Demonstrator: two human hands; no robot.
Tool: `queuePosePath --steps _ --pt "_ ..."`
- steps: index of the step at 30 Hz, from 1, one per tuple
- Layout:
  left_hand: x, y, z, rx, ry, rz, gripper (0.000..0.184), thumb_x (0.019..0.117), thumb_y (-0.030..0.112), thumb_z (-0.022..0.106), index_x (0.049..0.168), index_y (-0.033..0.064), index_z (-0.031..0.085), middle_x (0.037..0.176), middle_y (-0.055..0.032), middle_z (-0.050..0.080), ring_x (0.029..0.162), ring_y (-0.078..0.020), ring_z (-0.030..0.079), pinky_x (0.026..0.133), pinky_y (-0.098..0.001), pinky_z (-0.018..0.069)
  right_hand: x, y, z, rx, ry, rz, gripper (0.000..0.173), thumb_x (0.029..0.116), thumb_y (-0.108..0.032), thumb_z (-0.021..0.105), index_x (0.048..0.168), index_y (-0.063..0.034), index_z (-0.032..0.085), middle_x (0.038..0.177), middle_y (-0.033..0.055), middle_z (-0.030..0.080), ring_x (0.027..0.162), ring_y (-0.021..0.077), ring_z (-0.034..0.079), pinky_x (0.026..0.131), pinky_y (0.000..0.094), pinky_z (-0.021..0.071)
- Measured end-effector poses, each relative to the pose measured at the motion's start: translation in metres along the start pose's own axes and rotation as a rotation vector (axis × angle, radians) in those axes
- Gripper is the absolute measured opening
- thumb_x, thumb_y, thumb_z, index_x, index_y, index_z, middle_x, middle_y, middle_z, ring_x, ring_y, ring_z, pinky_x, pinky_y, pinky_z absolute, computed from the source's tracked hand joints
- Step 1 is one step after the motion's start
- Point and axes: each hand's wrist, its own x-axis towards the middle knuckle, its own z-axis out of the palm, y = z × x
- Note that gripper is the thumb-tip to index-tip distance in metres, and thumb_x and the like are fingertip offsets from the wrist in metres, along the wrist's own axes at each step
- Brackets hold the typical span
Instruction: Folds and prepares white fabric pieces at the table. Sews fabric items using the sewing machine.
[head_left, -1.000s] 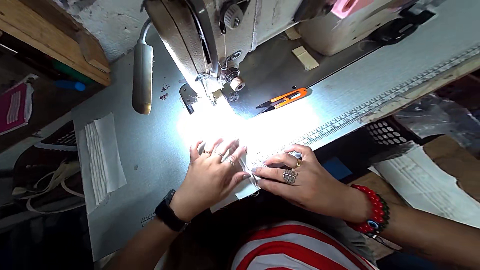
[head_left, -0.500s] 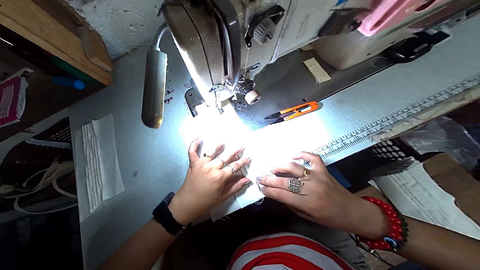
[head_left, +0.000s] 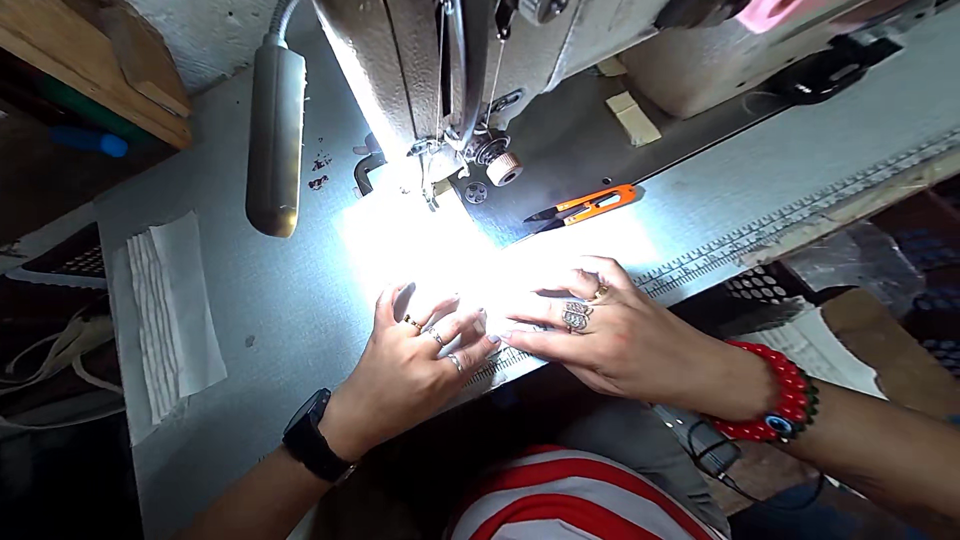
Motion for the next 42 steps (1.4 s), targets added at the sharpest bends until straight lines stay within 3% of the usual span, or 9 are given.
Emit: queuePosePath --steps 12,19,23,25,26,28,29,37,42 --pt "-0.001 -0.001 0.001 0.027 0.014 0.025 0.026 0.1047 0.029 0.056 0.123 0.0322 0.075 0.126 -0.0021 0.072 0.129 -0.0238 0.061 0.114 -0.0652 0.0272 -0.005 -0.002 -0.006 -0.089 -0.039 -0.017 0.036 0.1048 -0.017 0.047 0.129 -0.0288 0.071 0.13 0.0 0.07 0.123 0.0268 0.061 0.105 0.0538 0.0393" --pt "0.0 -0.004 -0.003 0.007 -0.012 -0.007 0.028 0.1052 0.029 0.055 0.124 0.0331 0.074 0.126 0.0017 0.073 0.128 -0.0235 0.062 0.113 -0.0703 0.0287 0.002 -0.005 -0.008 -0.157 -0.077 -0.071 0.039 0.1034 -0.011 0.045 0.131 -0.0238 0.07 0.135 -0.0058 0.069 0.124 0.0201 0.062 0.103 0.0528 0.04" --pt "0.011 -0.033 -0.01 -0.018 -0.036 -0.002 0.028 0.1048 0.026 0.054 0.122 0.0308 0.075 0.124 0.0017 0.073 0.128 -0.0232 0.062 0.115 -0.0719 0.0242 0.028 0.01 -0.008 -0.178 -0.103 -0.068 0.035 0.1031 -0.013 0.049 0.127 -0.0228 0.072 0.115 0.0028 0.075 0.104 0.0241 0.068 0.097 0.054 0.0425" --pt "0.015 -0.046 -0.012 -0.036 -0.038 0.02 0.027 0.1038 0.024 0.056 0.119 0.0286 0.078 0.123 -0.0009 0.074 0.128 -0.0254 0.062 0.115 -0.0749 0.0195 0.038 0.019 -0.006 -0.168 -0.079 -0.083 0.033 0.1019 -0.013 0.051 0.121 -0.021 0.077 0.093 0.0037 0.074 0.09 0.0227 0.066 0.095 0.0503 0.0423" --pt "0.016 -0.051 -0.013 -0.042 -0.04 0.023 0.027 0.1037 0.024 0.056 0.118 0.0281 0.078 0.123 -0.0013 0.074 0.129 -0.0261 0.061 0.116 -0.076 0.017 0.041 0.023 -0.005 -0.172 -0.078 -0.091 0.031 0.102 -0.013 0.051 0.117 -0.0204 0.078 0.095 0.0024 0.075 0.094 0.0212 0.068 0.099 0.0498 0.0424" --pt "0.019 -0.056 -0.014 -0.045 -0.033 0.023 0.026 0.1029 0.025 0.057 0.117 0.0278 0.079 0.123 -0.0019 0.074 0.129 -0.0268 0.06 0.116 -0.0775 0.0146 0.044 0.03 -0.004 -0.163 -0.093 -0.092 0.031 0.1018 -0.013 0.05 0.114 -0.0197 0.078 0.119 0.0007 0.075 0.118 0.0213 0.066 0.107 0.0517 0.0408" --pt "0.019 -0.056 -0.014 -0.045 -0.034 0.022 0.026 0.1028 0.025 0.057 0.118 0.028 0.079 0.123 -0.0023 0.073 0.13 -0.0271 0.06 0.116 -0.078 0.0139 0.044 0.033 -0.002 -0.147 -0.077 -0.097 0.03 0.1013 -0.013 0.051 0.111 -0.0189 0.079 0.119 0.0011 0.075 0.121 0.0224 0.065 0.107 0.0523 0.0407" --pt "0.018 -0.055 -0.014 -0.049 -0.035 0.019 0.025 0.1028 0.025 0.059 0.118 0.027 0.079 0.125 -0.0026 0.073 0.132 -0.0287 0.059 0.115 -0.0811 0.0103 0.041 0.038 -0.001 -0.023 0.04 -0.035 0.031 0.0961 -0.011 0.052 0.106 -0.0168 0.081 0.116 0.0037 0.076 0.121 0.0255 0.064 0.106 0.0499 0.04" --pt "0.019 -0.055 -0.013 -0.042 -0.014 0.033 0.026 0.1024 0.025 0.059 0.118 0.0272 0.079 0.124 -0.003 0.073 0.131 -0.0291 0.059 0.115 -0.0804 0.0111 0.044 0.031 0.0 -0.116 -0.012 -0.035 0.029 0.1014 -0.014 0.052 0.112 -0.0219 0.078 0.117 0.0038 0.075 0.116 0.0246 0.066 0.103 0.0525 0.0425"
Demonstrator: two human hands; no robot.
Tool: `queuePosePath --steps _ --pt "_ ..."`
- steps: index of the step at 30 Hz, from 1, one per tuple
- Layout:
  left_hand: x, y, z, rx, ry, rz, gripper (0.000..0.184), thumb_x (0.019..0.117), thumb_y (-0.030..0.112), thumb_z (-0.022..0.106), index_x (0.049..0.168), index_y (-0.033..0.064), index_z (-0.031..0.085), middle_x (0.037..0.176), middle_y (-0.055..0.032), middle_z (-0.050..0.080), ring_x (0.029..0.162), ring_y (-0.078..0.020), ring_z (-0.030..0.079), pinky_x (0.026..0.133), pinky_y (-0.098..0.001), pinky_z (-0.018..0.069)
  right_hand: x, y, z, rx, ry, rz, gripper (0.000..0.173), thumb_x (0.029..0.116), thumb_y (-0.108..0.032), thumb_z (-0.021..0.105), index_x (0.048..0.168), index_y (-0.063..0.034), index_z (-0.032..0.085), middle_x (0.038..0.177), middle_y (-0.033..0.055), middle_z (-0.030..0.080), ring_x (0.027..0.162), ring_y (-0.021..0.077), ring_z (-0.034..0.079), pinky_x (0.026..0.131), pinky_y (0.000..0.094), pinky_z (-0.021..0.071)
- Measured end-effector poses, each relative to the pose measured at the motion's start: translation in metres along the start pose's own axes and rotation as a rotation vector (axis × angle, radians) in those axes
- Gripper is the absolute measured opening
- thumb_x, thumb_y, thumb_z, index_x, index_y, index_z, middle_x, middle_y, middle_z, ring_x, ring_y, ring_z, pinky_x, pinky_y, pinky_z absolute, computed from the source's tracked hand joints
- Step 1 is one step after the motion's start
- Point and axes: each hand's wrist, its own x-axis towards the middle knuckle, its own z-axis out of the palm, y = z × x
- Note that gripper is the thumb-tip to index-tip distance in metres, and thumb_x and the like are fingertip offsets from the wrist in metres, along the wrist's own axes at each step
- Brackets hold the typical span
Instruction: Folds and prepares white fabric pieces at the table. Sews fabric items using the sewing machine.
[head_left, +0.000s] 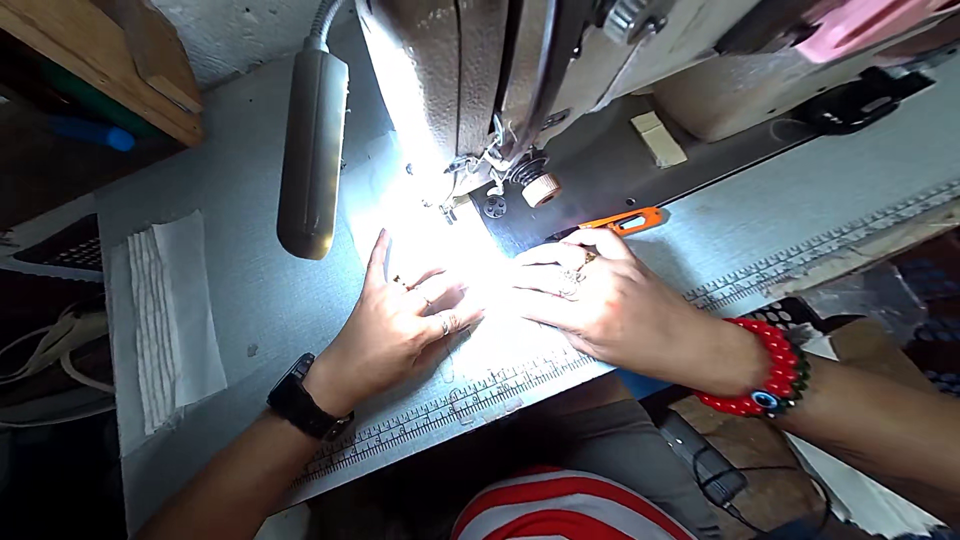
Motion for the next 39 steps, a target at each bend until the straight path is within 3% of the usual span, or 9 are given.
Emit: queuePosePath --steps 4,13,17,21,24,27,31,35,39 --pt "-0.001 0.001 -0.001 -0.002 -0.012 -0.01 0.027 0.1034 0.025 0.057 0.12 0.0281 0.078 0.126 -0.0025 0.072 0.131 -0.0274 0.059 0.115 -0.0801 0.012 0.006 -0.012 -0.006 -0.118 -0.034 0.02 0.025 0.1023 -0.013 0.053 0.109 -0.0199 0.076 0.094 0.0059 0.073 0.098 0.0262 0.069 0.096 0.0569 0.0423" --pt "0.017 -0.048 -0.014 -0.019 -0.012 -0.027 0.025 0.0999 0.026 0.057 0.105 0.0208 0.082 0.124 -0.0051 0.072 0.135 -0.0293 0.055 0.114 -0.0782 0.0143 0.038 0.005 0.0 -0.242 -0.106 0.101 0.033 0.0925 0.001 0.052 0.115 -0.0094 0.074 0.127 0.0064 0.072 0.111 0.0294 0.065 0.089 0.0541 0.0403" --pt "0.024 -0.064 -0.018 -0.012 0.018 -0.027 0.027 0.0966 0.023 0.057 0.103 0.0169 0.082 0.124 -0.0071 0.071 0.131 -0.0286 0.058 0.114 -0.0775 0.0141 0.047 0.011 0.007 -0.129 -0.038 0.164 0.038 0.0886 0.0 0.055 0.122 -0.0068 0.072 0.123 0.0121 0.072 0.109 0.0356 0.066 0.09 0.0578 0.041" --pt "0.026 -0.066 -0.019 0.005 0.028 -0.031 0.026 0.0973 0.024 0.058 0.109 0.0218 0.081 0.127 -0.0053 0.07 0.132 -0.0259 0.057 0.117 -0.0727 0.0173 0.011 0.018 -0.007 -0.08 0.109 0.278 0.043 0.0976 -0.009 0.05 0.136 -0.0167 0.068 0.137 0.0081 0.066 0.127 0.0311 0.06 0.102 0.0548 0.044" --pt "0.027 -0.067 -0.019 -0.043 0.052 -0.008 0.022 0.0965 0.022 0.062 0.103 0.0208 0.083 0.125 -0.0041 0.071 0.131 -0.0231 0.056 0.118 -0.0571 0.0255 -0.049 0.06 -0.04 -0.198 0.397 0.404 0.034 0.103 -0.017 0.051 0.131 -0.0056 0.067 0.134 0.0209 0.062 0.128 0.0372 0.057 0.107 0.0533 0.0452" --pt "0.026 -0.07 -0.02 -0.059 0.035 -0.014 0.022 0.0985 0.022 0.061 0.106 0.0202 0.082 0.127 -0.0024 0.071 0.134 -0.0214 0.054 0.119 -0.0551 0.0267 -0.09 0.103 -0.071 -0.349 0.427 0.679 0.051 0.108 -0.035 0.046 0.149 -0.004 0.048 0.149 0.0279 0.048 0.138 0.0477 0.046 0.112 0.0624 0.0368" --pt "0.03 -0.08 -0.022 -0.023 0.075 -0.036 0.022 0.0994 0.024 0.062 0.108 0.0221 0.082 0.118 -0.0018 0.073 0.129 -0.0198 0.057 0.116 -0.0495 0.0315 -0.096 0.127 -0.067 -0.373 0.493 0.694 0.047 0.1093 -0.036 0.046 0.141 -0.0026 0.055 0.146 0.0274 0.052 0.138 0.0495 0.046 0.111 0.0646 0.0353" --pt "0.034 -0.091 -0.023 -0.022 0.107 -0.023 0.021 0.0988 0.022 0.063 0.108 0.0208 0.082 0.119 -0.0038 0.073 0.128 -0.0197 0.058 0.113 -0.0452 0.037 -0.101 0.125 -0.052 -0.344 0.459 0.748 0.046 0.1072 -0.035 0.044 0.12 0.0031 0.067 0.123 0.0317 0.063 0.118 0.0526 0.057 0.099 0.069 0.0379" --pt "0.035 -0.092 -0.023 -0.021 0.086 -0.024 0.022 0.0984 0.021 0.062 0.109 0.0206 0.082 0.119 -0.0028 0.073 0.128 -0.0187 0.058 0.112 -0.0442 0.0373 -0.139 0.16 -0.035 -0.461 0.517 0.718 0.039 0.1085 -0.033 0.046 0.127 -0.0094 0.071 0.129 0.0184 0.068 0.121 0.037 0.062 0.104 0.0542 0.0422"
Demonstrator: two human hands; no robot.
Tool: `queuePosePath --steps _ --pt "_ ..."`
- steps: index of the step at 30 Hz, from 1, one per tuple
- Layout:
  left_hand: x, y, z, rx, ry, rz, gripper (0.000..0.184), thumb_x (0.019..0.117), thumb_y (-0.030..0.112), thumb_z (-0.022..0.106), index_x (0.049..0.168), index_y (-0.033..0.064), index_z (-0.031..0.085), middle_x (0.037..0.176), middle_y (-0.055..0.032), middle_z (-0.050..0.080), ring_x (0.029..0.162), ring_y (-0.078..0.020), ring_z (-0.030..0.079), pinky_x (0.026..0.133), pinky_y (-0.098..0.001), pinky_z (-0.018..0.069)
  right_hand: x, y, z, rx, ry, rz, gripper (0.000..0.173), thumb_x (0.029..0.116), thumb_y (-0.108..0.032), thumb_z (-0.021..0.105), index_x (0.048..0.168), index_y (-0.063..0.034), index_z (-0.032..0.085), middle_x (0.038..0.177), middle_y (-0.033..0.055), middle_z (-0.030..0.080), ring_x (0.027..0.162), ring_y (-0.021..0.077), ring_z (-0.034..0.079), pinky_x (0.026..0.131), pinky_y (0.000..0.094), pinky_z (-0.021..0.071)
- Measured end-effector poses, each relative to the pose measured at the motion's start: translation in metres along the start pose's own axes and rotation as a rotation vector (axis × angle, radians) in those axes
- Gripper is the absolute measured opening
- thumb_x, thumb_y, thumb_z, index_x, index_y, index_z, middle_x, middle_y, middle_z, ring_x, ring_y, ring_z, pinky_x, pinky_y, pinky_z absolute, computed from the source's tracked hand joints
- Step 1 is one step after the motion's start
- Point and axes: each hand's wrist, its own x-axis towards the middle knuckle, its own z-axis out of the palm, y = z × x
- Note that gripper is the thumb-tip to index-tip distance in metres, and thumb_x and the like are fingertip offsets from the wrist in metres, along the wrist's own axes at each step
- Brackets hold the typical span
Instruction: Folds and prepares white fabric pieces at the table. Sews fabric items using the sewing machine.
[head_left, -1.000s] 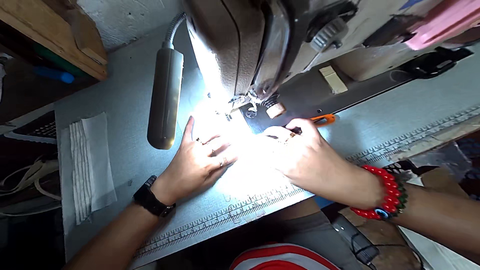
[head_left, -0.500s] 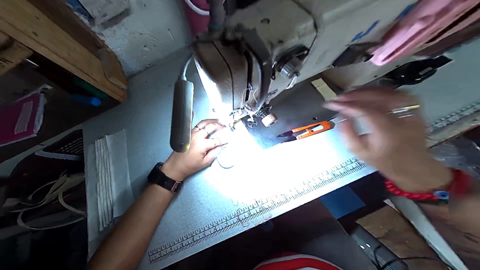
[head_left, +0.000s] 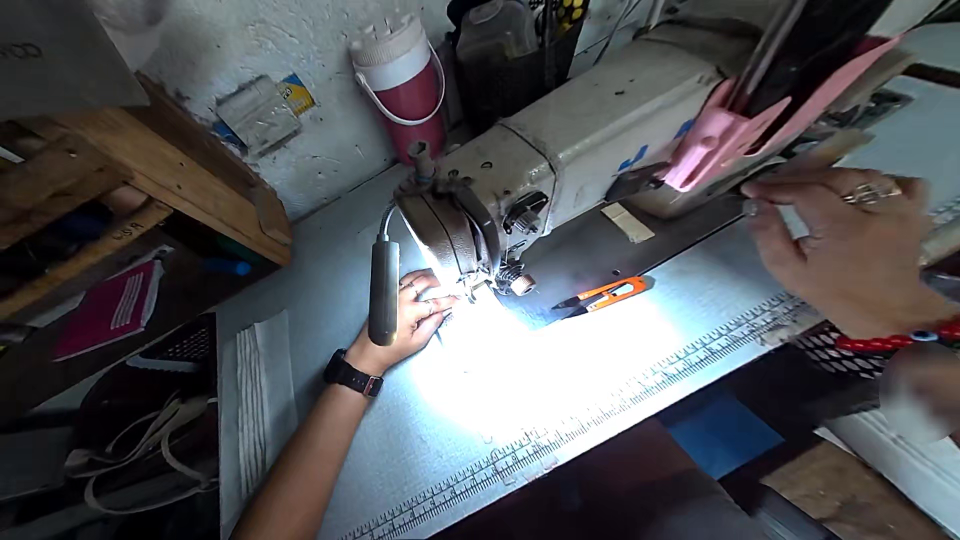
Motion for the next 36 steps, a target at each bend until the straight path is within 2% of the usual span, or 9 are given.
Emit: queuePosePath --steps 6,11,15,20,24,29,32,34,36 --pt "0.012 -0.002 -0.007 -0.107 0.102 -0.33 0.022 0.0929 0.021 0.071 0.107 0.0045 0.076 0.116 -0.0114 0.072 0.111 -0.0183 0.068 0.1 -0.0403 0.0536 0.016 -0.093 -0.046 0.194 -0.097 -0.194 0.042 0.1038 -0.028 0.046 0.124 0.0025 0.066 0.124 0.0296 0.063 0.12 0.051 0.055 0.099 0.0655 0.041" --pt "0.07 0.03 0.001 0.178 0.165 -0.846 0.048 0.0932 0.025 0.07 0.128 -0.0076 0.061 0.125 -0.0287 0.064 0.123 -0.0405 0.059 0.106 -0.0578 0.0418 -0.004 -0.136 -0.03 0.38 -0.511 -0.237 0.039 0.1005 -0.035 0.049 0.126 -0.0208 0.074 0.127 0.0105 0.069 0.121 0.0382 0.062 0.095 0.066 0.0456" --pt "0.079 0.035 0.018 0.156 0.238 -0.993 0.042 0.0969 0.015 0.061 0.133 -0.0049 0.057 0.131 -0.0259 0.062 0.125 -0.0354 0.058 0.105 -0.0526 0.0443 0.006 -0.144 -0.036 0.47 -0.711 -0.13 0.029 0.0958 -0.011 0.059 0.122 -0.0036 0.069 0.107 0.019 0.069 0.099 0.0386 0.067 0.086 0.0625 0.0521" --pt "0.027 -0.01 -0.019 0.277 0.583 -1.172 0.036 0.109 0.025 0.039 0.126 -0.0002 0.059 0.135 -0.0217 0.057 0.123 -0.0339 0.06 0.1 -0.049 0.051 0.009 -0.205 -0.054 0.411 -0.809 -0.146 0.028 0.0983 -0.012 0.054 0.122 0.0022 0.059 0.1 0.024 0.066 0.095 0.0417 0.068 0.081 0.0577 0.0552" --pt "-0.002 0.026 -0.036 0.199 0.756 -1.115 0.037 0.1093 0.023 0.039 0.127 -0.0048 0.055 0.134 -0.0269 0.055 0.119 -0.0373 0.06 0.097 -0.0506 0.0508 0.01 -0.295 -0.036 0.462 -0.707 -0.419 0.029 0.1027 -0.012 0.05 0.12 0.0042 0.067 0.11 0.0245 0.067 0.103 0.039 0.067 0.084 0.0498 0.056" --pt "-0.021 0.057 -0.028 0.201 0.843 -1.033 0.034 0.1099 0.025 0.039 0.128 -0.0013 0.051 0.136 -0.0228 0.052 0.118 -0.0321 0.06 0.095 -0.0469 0.0523 0.034 -0.362 -0.005 0.364 -0.796 -0.236 0.038 0.1091 -0.025 0.039 0.124 0.0055 0.057 0.105 0.0244 0.064 0.101 0.0426 0.066 0.082 0.0571 0.0535" --pt "-0.034 0.067 -0.032 0.009 0.975 -0.965 0.034 0.1099 0.027 0.04 0.13 0.0005 0.048 0.124 -0.0167 0.056 0.105 -0.0229 0.061 0.087 -0.0403 0.0529 0.024 -0.337 -0.016 0.439 -0.762 -0.292 0.031 0.1023 -0.016 0.055 0.119 0.0059 0.067 0.109 0.0277 0.067 0.103 0.0462 0.066 0.083 0.0619 0.0523" --pt "-0.041 0.075 -0.041 -0.338 1.109 -0.943 0.031 0.1103 0.032 0.039 0.129 0.0087 0.048 0.102 -0.0043 0.057 0.083 -0.0096 0.06 0.071 -0.0306 0.0527 0.011 -0.302 -0.029 0.374 -0.657 -0.348 0.021 0.0972 -0.013 0.06 0.106 0.0014 0.072 0.092 0.0224 0.069 0.085 0.041 0.07 0.067 0.0559 0.0537" --pt "-0.045 0.092 -0.051 -0.778 1.172 -0.881 0.031 0.1111 0.03 0.038 0.132 0.0101 0.051 0.116 -0.0038 0.062 0.104 -0.0109 0.063 0.09 -0.035 0.0556 0.001 -0.268 -0.039 0.209 -0.605 -0.366 0.023 0.0993 -0.012 0.054 0.111 0.0019 0.068 0.085 0.0205 0.065 0.076 0.0394 0.068 0.059 0.0519 0.0513"
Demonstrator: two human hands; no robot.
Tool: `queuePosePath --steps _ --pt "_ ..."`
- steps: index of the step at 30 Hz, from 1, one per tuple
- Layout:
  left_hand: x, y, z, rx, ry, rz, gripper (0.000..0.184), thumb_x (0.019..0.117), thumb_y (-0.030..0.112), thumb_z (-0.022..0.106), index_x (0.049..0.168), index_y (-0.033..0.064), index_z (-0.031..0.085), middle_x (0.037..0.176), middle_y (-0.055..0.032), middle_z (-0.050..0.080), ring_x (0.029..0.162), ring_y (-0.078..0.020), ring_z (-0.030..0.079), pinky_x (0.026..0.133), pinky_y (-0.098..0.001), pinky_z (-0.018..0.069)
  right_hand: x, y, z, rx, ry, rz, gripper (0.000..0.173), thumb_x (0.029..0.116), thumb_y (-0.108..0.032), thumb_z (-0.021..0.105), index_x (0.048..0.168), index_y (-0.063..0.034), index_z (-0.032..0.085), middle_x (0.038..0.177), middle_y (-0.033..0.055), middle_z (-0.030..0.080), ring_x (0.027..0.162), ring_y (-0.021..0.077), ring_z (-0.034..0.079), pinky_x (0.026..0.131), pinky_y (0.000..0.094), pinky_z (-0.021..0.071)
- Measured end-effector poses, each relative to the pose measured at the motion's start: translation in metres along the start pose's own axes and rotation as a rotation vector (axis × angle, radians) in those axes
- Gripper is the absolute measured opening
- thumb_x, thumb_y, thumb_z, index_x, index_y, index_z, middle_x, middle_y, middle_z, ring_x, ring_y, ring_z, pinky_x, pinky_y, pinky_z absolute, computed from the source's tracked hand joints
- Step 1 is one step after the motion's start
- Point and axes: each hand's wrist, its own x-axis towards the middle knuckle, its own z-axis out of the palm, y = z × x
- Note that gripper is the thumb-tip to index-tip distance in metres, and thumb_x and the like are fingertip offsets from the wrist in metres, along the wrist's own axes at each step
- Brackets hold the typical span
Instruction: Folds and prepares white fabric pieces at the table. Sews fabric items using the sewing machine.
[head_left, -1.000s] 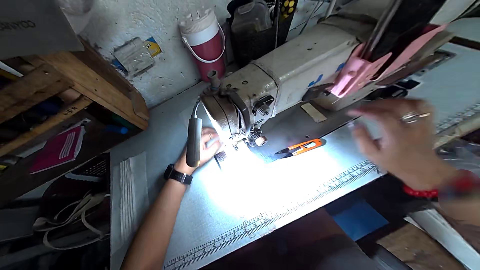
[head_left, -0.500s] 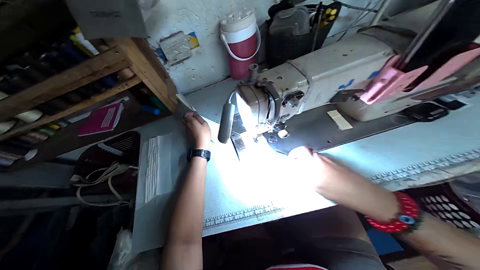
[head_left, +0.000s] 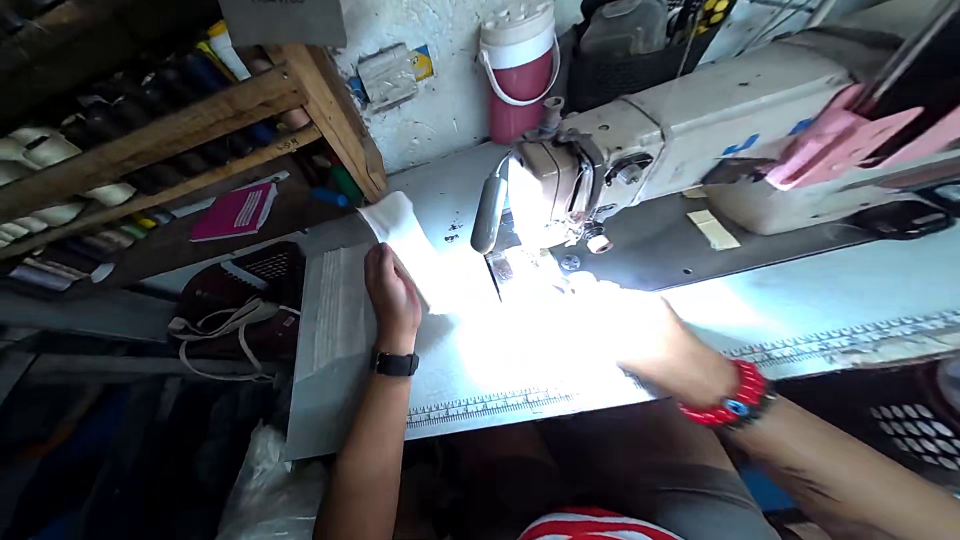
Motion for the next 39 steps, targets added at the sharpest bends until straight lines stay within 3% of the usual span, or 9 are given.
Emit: queuePosePath --steps 4,7,11,15,18,21,24,36,39 --pt "-0.034 0.013 0.008 -0.281 -0.069 -0.234 0.039 0.112 0.034 0.032 0.129 0.0124 0.06 0.12 -0.0036 0.069 0.11 -0.0134 0.067 0.092 -0.0375 0.0572 -0.018 0.006 -0.003 0.157 0.063 0.093 0.033 0.0992 -0.016 0.053 0.124 -0.0008 0.069 0.113 0.0285 0.063 0.111 0.052 0.059 0.088 0.0711 0.0436" --pt "-0.058 0.012 0.016 -0.424 -0.134 -0.3 0.043 0.1117 0.035 0.028 0.126 0.0131 0.062 0.113 -0.0035 0.071 0.105 -0.0133 0.069 0.089 -0.0367 0.0587 -0.004 -0.039 -0.012 0.854 -0.101 0.145 0.041 0.1108 -0.029 0.038 0.124 -0.0009 0.065 0.11 0.0074 0.07 0.103 0.0129 0.068 0.087 0.0326 0.0572" --pt "-0.077 0.017 0.004 -0.571 -0.121 -0.25 0.042 0.1092 0.032 0.029 0.11 0.0144 0.067 0.099 -0.0005 0.074 0.094 -0.0104 0.072 0.082 -0.033 0.0611 0.022 -0.076 -0.014 1.837 -0.301 0.46 0.017 0.1051 -0.022 0.058 0.106 -0.0084 0.067 0.091 0.0025 0.072 0.08 0.0092 0.069 0.073 0.0247 0.0588" --pt "-0.088 0.019 -0.038 -0.036 0.086 -0.236 0.02 0.1039 0.014 0.044 0.12 0.0102 0.056 0.106 -0.0014 0.061 0.091 -0.0116 0.063 0.08 -0.0319 0.0557 0.011 -0.041 -0.002 1.242 -0.117 0.252 0.005 0.0995 -0.014 0.064 0.098 -0.0101 0.066 0.073 -0.0053 0.06 0.062 -0.0005 0.053 0.059 0.0179 0.0476" --pt "-0.097 0.002 -0.072 0.594 -0.188 0.033 0.031 0.0948 0.015 0.06 0.121 -0.0014 0.056 0.118 -0.0112 0.058 0.098 -0.0125 0.058 0.08 -0.0286 0.05 -0.004 -0.005 0.003 0.731 -0.11 0.147 0.03 0.0917 -0.008 0.067 0.118 0.0067 0.067 0.105 0.0223 0.069 0.095 0.0311 0.066 0.087 0.0539 0.0511" --pt "-0.105 -0.018 -0.08 0.989 -0.455 0.442 0.024 0.0949 0.029 0.065 0.103 0.0099 0.076 0.115 -0.0099 0.069 0.114 -0.0237 0.062 0.1 -0.0462 0.0478 -0.005 -0.005 -0.003 0.697 -0.175 0.135 0.022 0.093 -0.011 0.07 0.11 0.0042 0.07 0.094 0.0182 0.07 0.086 0.0269 0.066 0.081 0.0493 0.0527" --pt "-0.112 -0.027 -0.085 1.12 -0.665 0.581 0.035 0.1025 0.042 0.055 0.115 0.0178 0.077 0.129 -0.0071 0.07 0.131 -0.0257 0.058 0.116 -0.0587 0.0328 0.006 -0.012 -0.008 0.714 -0.17 0.027 0.023 0.1022 -0.017 0.057 0.119 -0.0112 0.071 0.094 0.0025 0.071 0.08 0.0089 0.064 0.073 0.0316 0.0547" --pt "-0.136 -0.023 -0.093 1.275 -0.706 0.599 0.055 0.1014 0.063 0.043 0.128 0.0242 0.071 0.135 -0.0061 0.067 0.132 -0.0255 0.056 0.11 -0.0544 0.0346 0.005 0.01 0.005 0.549 -0.11 -0.001 0.015 0.1022 -0.019 0.056 0.103 -0.0088 0.067 0.087 0.0056 0.064 0.08 0.0155 0.063 0.071 0.0361 0.0527" --pt "-0.147 -0.017 -0.1 1.267 -0.694 0.628 0.052 0.1012 0.063 0.044 0.123 0.0259 0.074 0.128 -0.0041 0.069 0.123 -0.0221 0.06 0.105 -0.0524 0.037 0.006 0.002 0.013 0.279 -0.015 -0.096 0.026 0.0999 -0.023 0.054 0.108 -0.0033 0.068 0.1 0.0159 0.064 0.097 0.0333 0.063 0.081 0.0532 0.0526"
